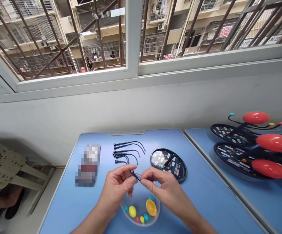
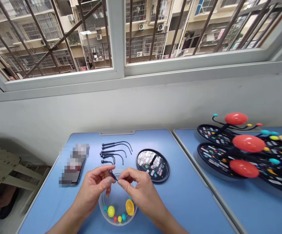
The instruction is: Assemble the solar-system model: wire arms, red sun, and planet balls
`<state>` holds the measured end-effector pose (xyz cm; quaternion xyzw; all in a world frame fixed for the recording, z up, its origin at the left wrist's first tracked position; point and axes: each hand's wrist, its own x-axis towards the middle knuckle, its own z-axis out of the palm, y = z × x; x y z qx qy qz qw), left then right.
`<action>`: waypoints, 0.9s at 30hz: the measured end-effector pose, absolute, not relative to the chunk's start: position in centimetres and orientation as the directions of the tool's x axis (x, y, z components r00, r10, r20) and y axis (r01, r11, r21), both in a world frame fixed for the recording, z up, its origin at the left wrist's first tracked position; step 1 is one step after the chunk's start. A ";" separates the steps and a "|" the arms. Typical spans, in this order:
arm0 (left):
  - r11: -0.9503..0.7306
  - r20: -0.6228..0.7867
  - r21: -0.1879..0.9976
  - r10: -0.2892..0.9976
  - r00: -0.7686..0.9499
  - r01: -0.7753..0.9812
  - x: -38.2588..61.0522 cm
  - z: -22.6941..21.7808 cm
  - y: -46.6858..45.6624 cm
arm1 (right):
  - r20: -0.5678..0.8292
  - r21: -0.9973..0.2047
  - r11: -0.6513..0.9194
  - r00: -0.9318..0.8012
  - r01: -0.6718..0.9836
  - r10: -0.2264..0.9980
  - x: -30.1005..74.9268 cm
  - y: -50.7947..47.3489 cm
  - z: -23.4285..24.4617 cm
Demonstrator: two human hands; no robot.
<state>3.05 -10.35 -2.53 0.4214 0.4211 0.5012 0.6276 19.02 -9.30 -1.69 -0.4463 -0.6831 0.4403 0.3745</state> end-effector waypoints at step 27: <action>-0.572 0.582 0.640 0.797 0.162 0.514 3.1 -2.9 -11.6 | -0.007 -0.988 0.039 -0.295 0.149 0.955 18.7 -10.4 -1.5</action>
